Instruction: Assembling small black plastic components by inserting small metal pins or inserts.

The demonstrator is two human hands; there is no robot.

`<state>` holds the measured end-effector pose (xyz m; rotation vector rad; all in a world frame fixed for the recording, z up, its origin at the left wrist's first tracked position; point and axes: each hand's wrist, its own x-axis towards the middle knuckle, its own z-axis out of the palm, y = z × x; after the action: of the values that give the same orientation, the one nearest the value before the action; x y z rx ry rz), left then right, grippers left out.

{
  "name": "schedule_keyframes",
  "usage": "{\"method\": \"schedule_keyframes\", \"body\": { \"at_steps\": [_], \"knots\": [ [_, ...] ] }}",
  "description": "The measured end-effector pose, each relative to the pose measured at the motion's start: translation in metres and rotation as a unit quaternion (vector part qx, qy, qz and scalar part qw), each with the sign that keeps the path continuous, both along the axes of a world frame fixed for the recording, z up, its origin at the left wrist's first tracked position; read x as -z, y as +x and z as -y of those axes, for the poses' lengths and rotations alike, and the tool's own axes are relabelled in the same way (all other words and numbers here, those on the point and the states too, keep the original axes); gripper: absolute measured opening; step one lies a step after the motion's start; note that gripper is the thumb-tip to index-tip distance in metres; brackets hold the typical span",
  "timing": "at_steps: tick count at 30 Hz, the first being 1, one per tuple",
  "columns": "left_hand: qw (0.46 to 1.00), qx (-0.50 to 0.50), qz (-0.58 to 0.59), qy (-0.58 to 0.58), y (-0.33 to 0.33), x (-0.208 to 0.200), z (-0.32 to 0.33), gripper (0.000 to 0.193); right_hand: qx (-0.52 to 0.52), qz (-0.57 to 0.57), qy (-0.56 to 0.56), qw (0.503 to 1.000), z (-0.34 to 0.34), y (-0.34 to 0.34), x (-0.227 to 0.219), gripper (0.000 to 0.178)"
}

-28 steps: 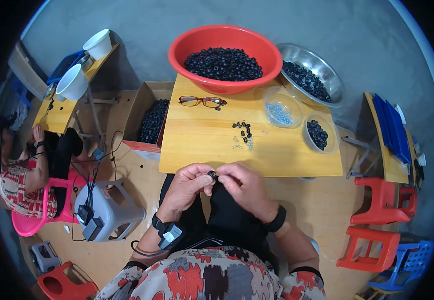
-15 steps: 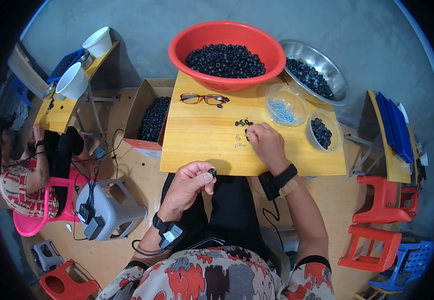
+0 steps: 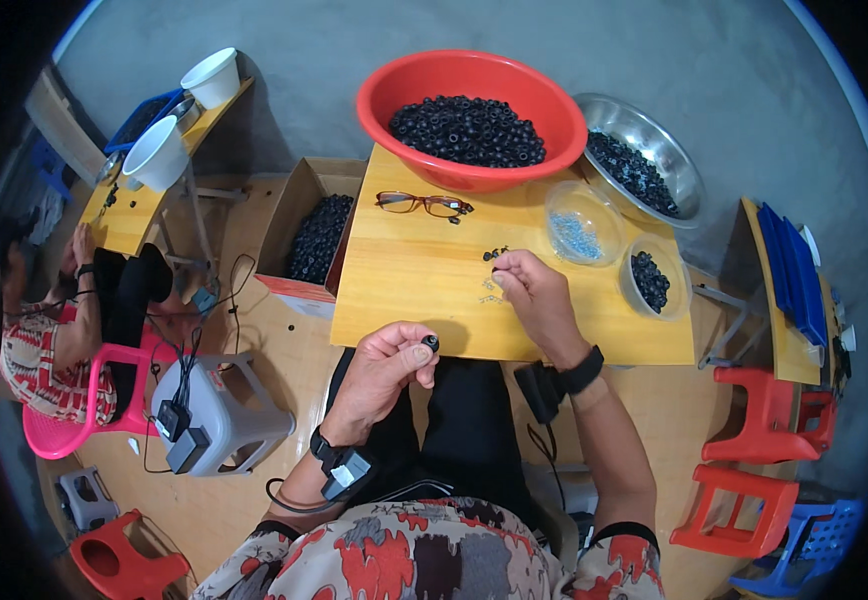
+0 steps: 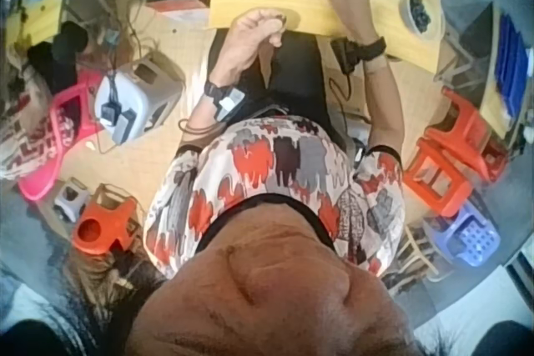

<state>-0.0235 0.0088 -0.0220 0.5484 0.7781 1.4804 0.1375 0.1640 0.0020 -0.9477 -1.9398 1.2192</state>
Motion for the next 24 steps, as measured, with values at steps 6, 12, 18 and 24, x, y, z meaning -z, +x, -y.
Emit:
{"method": "schedule_keyframes", "body": {
  "at_steps": [6,12,18,24],
  "knots": [
    [1.000,0.002,0.002,0.017,0.003,-0.006,0.002,0.014,-0.078,-0.131,-0.178,0.972,0.035,0.009,-0.020,0.016],
    [0.999,-0.002,-0.020,0.037,0.005,-0.014,0.005,0.015,-0.117,-0.179,-0.212,0.953,0.053,0.008,-0.019,0.016],
    [0.999,-0.003,-0.025,0.043,0.006,-0.021,0.009,0.016,-0.128,-0.182,-0.168,0.960,0.063,0.003,-0.028,0.015],
    [0.998,-0.001,-0.030,0.054,0.006,-0.023,0.010,0.016,-0.117,-0.196,-0.174,0.958,0.069,0.003,-0.033,0.018]
  ]
}}
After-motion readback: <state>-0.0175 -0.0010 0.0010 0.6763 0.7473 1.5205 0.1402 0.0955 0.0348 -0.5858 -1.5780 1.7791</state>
